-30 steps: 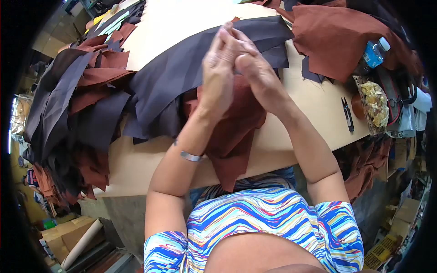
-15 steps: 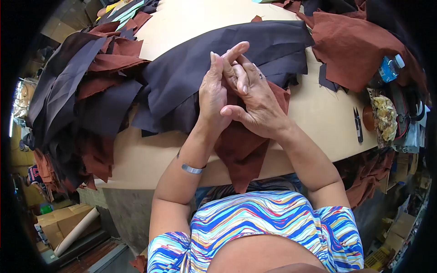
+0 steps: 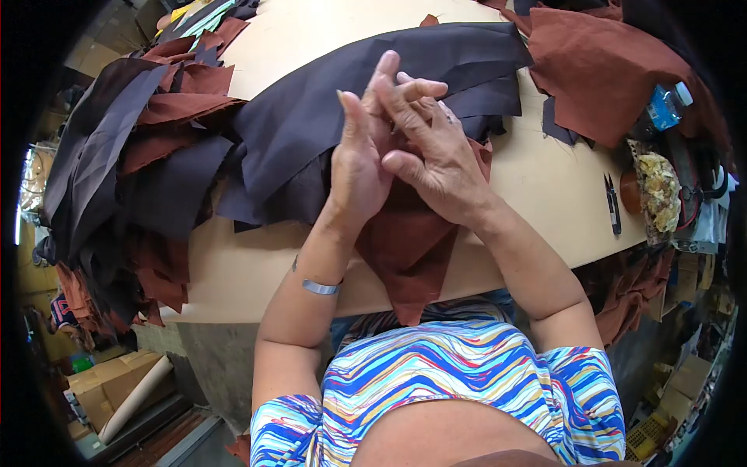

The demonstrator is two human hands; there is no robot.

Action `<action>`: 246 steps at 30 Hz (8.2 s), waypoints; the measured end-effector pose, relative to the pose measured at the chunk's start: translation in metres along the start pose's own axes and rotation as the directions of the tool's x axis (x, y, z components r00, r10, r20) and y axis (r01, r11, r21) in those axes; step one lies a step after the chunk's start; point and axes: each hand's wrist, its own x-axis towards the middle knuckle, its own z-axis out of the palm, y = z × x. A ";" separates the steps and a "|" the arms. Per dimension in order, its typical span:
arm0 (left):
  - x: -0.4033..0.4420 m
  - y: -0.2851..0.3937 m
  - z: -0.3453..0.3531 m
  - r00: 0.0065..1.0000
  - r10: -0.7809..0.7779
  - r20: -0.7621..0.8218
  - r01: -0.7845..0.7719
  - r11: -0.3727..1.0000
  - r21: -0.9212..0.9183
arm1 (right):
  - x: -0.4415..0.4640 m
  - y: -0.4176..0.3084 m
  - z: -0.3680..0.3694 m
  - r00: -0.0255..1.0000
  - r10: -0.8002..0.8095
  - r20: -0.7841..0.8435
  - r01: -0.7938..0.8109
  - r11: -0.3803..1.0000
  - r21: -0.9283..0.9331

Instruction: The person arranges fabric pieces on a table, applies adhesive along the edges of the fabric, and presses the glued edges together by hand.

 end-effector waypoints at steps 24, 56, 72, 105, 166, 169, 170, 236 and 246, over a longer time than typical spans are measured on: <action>-0.004 -0.014 -0.002 0.988 -0.100 0.114 0.094 0.994 0.058 | 0.008 0.019 -0.024 0.989 0.148 0.007 -0.136 0.922 -0.362; 0.001 -0.010 -0.011 0.982 0.118 -0.148 -0.110 0.992 0.061 | -0.006 -0.006 0.001 0.963 0.159 0.218 -0.203 0.959 0.199; 0.003 -0.011 -0.023 0.984 0.042 -0.176 -0.044 0.999 -0.006 | -0.004 -0.001 0.004 0.991 -0.034 0.129 0.068 0.959 -0.275; 0.005 -0.010 -0.038 0.982 -0.154 0.113 0.188 0.671 -0.717 | -0.005 -0.005 0.004 0.972 0.020 0.234 -0.016 1.000 -0.020; 0.004 -0.006 -0.049 0.976 0.107 -0.188 -0.129 0.986 -0.105 | -0.005 -0.018 0.013 0.997 0.015 0.077 -0.041 0.936 0.351; 0.005 -0.005 -0.045 0.971 0.107 -0.213 -0.145 0.975 -0.171 | -0.001 -0.014 0.003 0.984 0.044 0.172 -0.118 0.884 0.453; 0.004 -0.001 -0.044 0.963 0.051 -0.264 -0.098 0.981 -0.168 | -0.001 -0.015 0.004 0.987 0.054 0.150 -0.120 0.871 0.476; -0.011 -0.019 -0.004 0.994 0.091 -0.068 -0.027 0.768 0.640 | 0.005 -0.010 -0.015 0.947 0.317 0.058 -0.294 0.775 0.559; -0.010 -0.009 -0.004 0.985 -0.132 -0.113 0.168 0.897 0.409 | 0.009 -0.022 -0.015 0.909 0.413 0.058 -0.356 0.698 0.622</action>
